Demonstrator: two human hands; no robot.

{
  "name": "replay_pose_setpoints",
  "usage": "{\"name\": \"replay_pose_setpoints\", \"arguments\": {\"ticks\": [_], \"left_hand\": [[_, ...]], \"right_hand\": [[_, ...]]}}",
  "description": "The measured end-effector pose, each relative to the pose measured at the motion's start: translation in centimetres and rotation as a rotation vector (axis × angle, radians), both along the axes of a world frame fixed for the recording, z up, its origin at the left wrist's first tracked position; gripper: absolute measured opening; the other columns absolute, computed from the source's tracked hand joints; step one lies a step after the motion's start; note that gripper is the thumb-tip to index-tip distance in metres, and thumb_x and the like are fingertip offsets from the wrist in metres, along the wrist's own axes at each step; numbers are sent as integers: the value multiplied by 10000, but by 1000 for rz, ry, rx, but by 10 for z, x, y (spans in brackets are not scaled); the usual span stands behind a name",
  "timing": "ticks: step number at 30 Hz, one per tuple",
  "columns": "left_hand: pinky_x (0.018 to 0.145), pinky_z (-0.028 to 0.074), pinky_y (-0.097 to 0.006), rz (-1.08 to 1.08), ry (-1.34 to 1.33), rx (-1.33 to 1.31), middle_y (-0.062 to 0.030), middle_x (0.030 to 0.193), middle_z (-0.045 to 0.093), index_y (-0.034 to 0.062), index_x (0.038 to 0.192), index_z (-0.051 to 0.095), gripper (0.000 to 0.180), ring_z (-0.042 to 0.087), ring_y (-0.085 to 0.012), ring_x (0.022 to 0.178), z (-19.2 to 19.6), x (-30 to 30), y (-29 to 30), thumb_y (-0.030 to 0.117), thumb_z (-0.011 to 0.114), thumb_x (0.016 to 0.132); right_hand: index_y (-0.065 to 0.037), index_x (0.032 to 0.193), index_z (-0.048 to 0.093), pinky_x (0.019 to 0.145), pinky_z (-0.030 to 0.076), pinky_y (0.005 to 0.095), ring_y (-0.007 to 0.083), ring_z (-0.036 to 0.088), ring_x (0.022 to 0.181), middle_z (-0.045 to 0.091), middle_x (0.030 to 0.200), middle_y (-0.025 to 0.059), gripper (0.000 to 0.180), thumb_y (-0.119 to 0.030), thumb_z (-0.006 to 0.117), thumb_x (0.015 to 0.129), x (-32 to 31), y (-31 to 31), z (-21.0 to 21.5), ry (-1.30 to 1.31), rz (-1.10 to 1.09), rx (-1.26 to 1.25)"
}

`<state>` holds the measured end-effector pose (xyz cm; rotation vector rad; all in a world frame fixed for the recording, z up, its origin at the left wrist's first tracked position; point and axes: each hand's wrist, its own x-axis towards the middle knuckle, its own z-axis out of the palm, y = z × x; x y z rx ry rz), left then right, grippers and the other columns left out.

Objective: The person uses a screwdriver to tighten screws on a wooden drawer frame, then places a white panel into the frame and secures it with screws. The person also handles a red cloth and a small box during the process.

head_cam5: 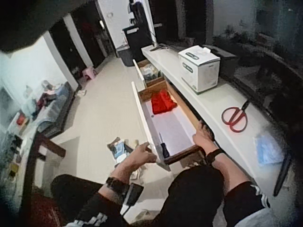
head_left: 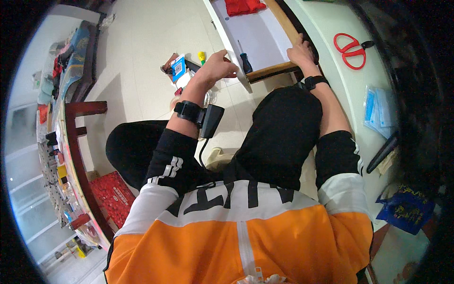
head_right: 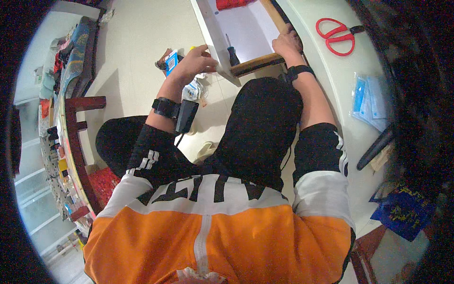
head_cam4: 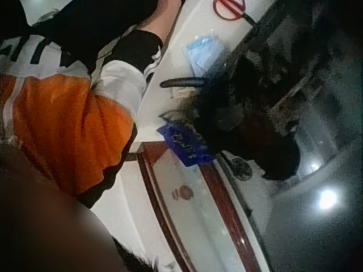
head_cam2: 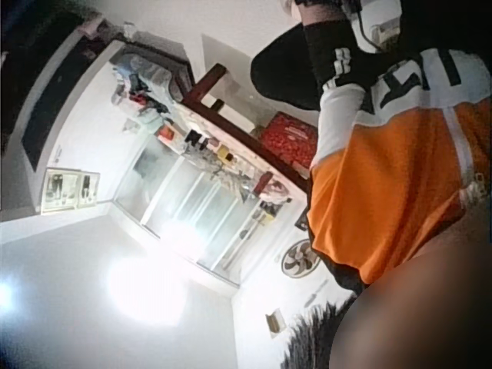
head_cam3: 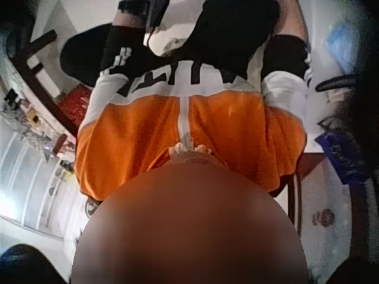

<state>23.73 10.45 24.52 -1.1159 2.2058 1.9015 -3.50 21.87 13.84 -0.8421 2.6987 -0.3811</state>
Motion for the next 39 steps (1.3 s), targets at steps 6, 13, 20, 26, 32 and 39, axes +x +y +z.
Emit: {"name": "replay_pose_setpoints", "arguments": {"ticks": [6, 13, 20, 26, 32, 39], "left_hand": [[697, 568, -320, 68, -134, -81, -157, 897, 633, -102, 929, 616, 361, 660, -229, 774, 14, -21, 1, 244, 605, 827], [568, 563, -323, -92, -287, -282, -257, 825, 678, -183, 884, 637, 514, 710, -258, 659, 28, -39, -14, 323, 573, 814], [670, 580, -331, -244, -100, -365, -201, 723, 675, -167, 877, 608, 477, 706, -261, 682, 5, -23, -37, 310, 594, 857], [801, 530, -445, 34, -96, -469, -341, 839, 645, -122, 783, 666, 577, 673, -416, 826, 8, -22, -11, 447, 567, 767], [811, 524, -458, 52, -72, -422, -356, 854, 634, -141, 832, 652, 571, 653, -452, 866, 12, -14, -7, 421, 595, 749], [691, 559, -376, 33, -45, -297, -255, 743, 671, -132, 820, 654, 456, 703, -294, 637, -11, -15, -20, 320, 590, 810]], "right_hand": [[-29, 1509, 57, 1086, 298, 544, 476, 344, 1321, 281, 1457, 317, 833, -243, 497, 835, 2, 1, 6, -50, 15, -39], [-56, 1518, 18, 1112, 260, 531, 492, 296, 1344, 251, 1486, 290, 861, -268, 497, 835, -1, 4, 5, -61, 23, -10], [-77, 1481, 156, 1034, 369, 528, 488, 439, 1229, 411, 1356, 326, 764, -220, 518, 823, -7, 6, -5, -7, 75, -73], [-44, 1468, 130, 1031, 374, 516, 487, 432, 1230, 404, 1346, 348, 785, -242, 543, 831, -11, -2, -5, 16, 87, 14], [-36, 1498, 63, 1053, 357, 502, 497, 421, 1240, 364, 1355, 373, 879, -253, 561, 807, -18, 4, -7, -49, 104, 75], [-57, 1502, 56, 1076, 332, 498, 483, 392, 1275, 341, 1395, 336, 914, -306, 586, 800, -23, 1, -17, -97, 114, 30]]}}
